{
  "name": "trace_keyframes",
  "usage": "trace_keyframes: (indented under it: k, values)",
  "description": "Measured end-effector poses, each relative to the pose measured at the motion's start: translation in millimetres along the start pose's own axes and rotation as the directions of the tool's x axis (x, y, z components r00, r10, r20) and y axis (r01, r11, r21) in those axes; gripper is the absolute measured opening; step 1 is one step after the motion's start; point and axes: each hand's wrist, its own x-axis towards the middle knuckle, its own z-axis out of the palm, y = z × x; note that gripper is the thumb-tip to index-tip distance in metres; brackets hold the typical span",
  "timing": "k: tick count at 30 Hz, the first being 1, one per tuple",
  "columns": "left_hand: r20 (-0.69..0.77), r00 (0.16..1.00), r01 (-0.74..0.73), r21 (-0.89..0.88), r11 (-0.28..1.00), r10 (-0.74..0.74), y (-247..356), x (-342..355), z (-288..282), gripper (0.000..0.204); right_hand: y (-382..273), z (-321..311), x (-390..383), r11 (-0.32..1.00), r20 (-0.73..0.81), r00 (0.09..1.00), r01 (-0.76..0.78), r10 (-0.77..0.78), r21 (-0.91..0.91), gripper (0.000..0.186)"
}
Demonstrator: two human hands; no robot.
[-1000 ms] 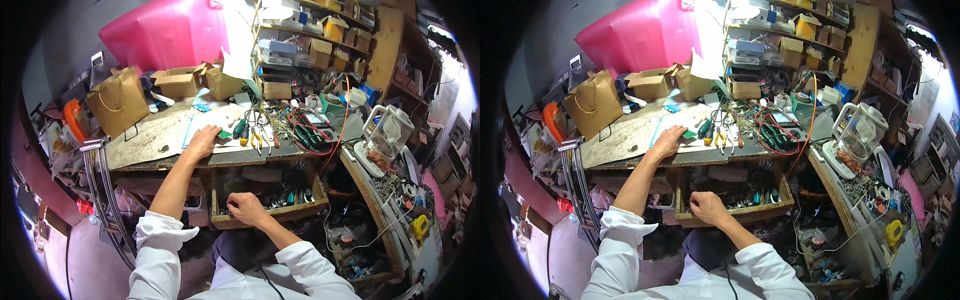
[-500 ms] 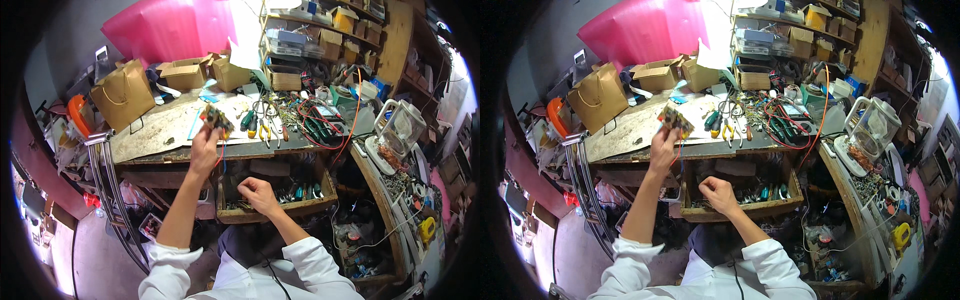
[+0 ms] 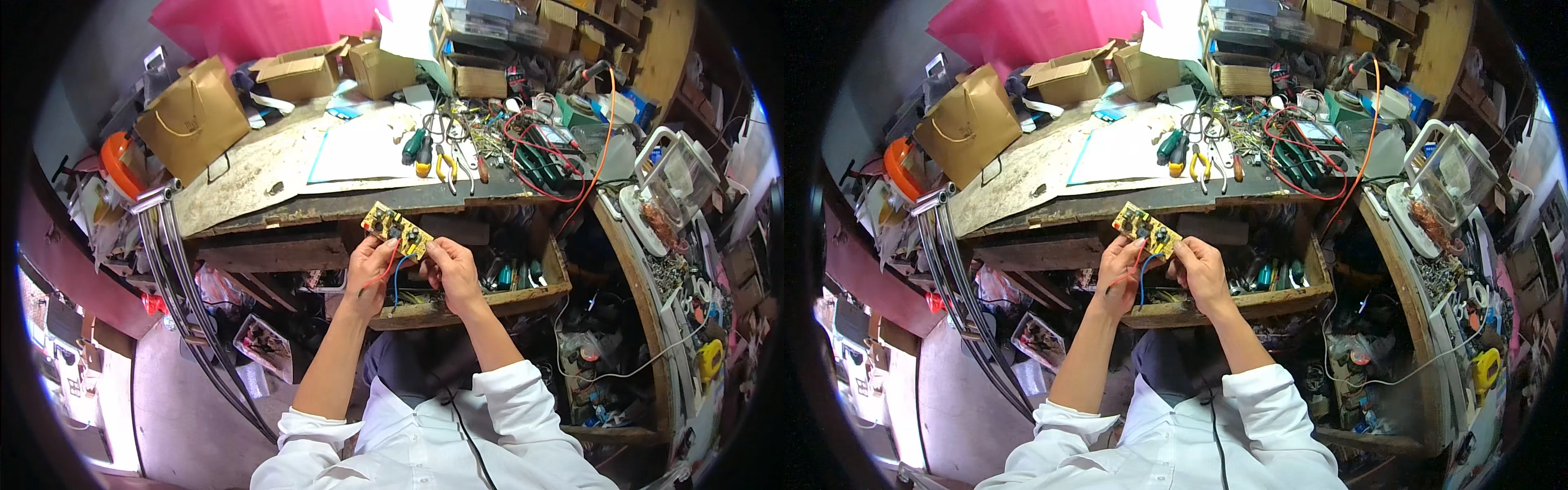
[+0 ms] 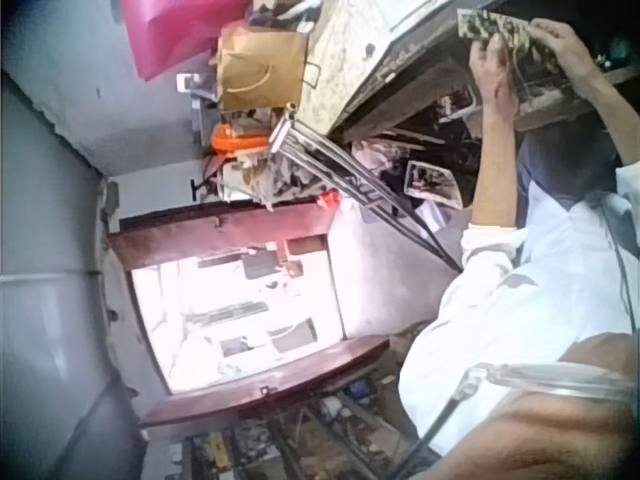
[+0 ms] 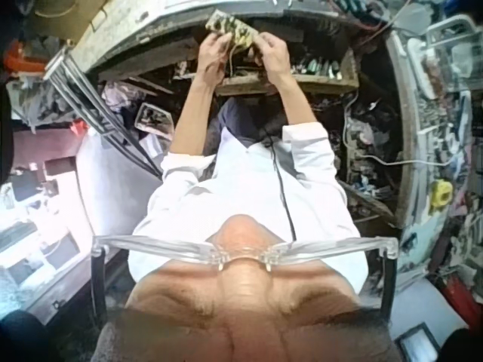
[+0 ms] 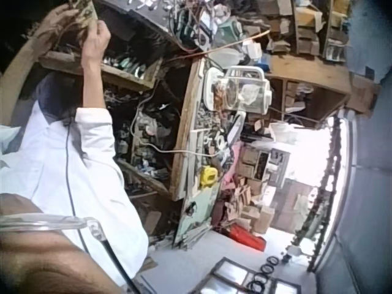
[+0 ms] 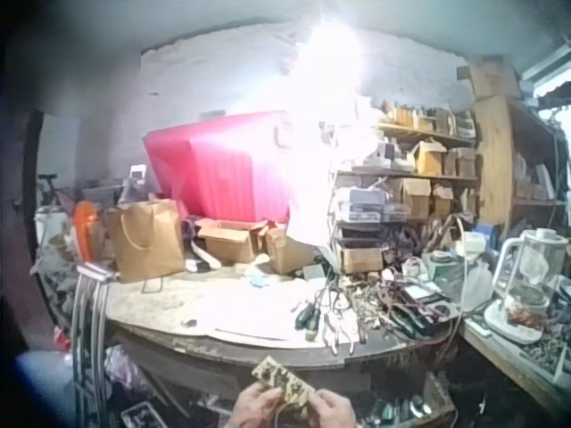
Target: The person handles a circuit board, turning it over to inspect both sides. They then use a soldering iron to apply heat to components on the board and a small white component, likely performing a repair or assembly task.
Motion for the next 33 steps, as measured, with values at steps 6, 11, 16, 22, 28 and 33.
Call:
trace_keyframes:
  k: [6, 11, 16, 22, 28, 33]
  values:
    - [0.007, 1.000, 0.015, -0.024, 1.000, -0.014, 6.5, -0.4, 0.2, 0.020, -0.8, 2.5, 0.3, 1.000, 0.001, 1.000, 0.006, -0.006, -0.020, 0.025]
    - [0.015, 1.000, 0.023, -0.059, 0.998, -0.022, 3.5, 1.4, -2.9, 0.021, -4.3, 1.7, -3.9, 0.995, -0.001, 1.000, 0.020, -0.020, -0.095, 0.025]
    - [0.018, 0.999, 0.029, -0.074, 0.997, -0.028, 8.0, -3.8, -3.7, 0.020, -2.5, 3.8, -4.6, 0.996, 0.009, 1.000, 0.029, -0.029, -0.085, 0.027]
    - [0.014, 0.999, 0.037, -0.064, 0.997, -0.036, 7.4, -5.9, -7.2, 0.020, -2.7, 3.8, -7.4, 0.989, 0.001, 0.999, 0.054, -0.054, -0.137, 0.027]
    - [0.001, 1.000, 0.031, -0.078, 0.996, -0.031, 3.4, -3.5, -8.3, 0.018, -3.9, 5.7, -7.7, 0.986, -0.006, 0.998, 0.067, -0.069, -0.154, 0.027]
    - [-0.003, 1.000, 0.030, -0.016, 0.999, -0.030, 2.4, -2.9, -14.8, 0.022, -5.1, 5.5, -7.3, 0.991, -0.004, 0.999, 0.039, -0.040, -0.128, 0.027]
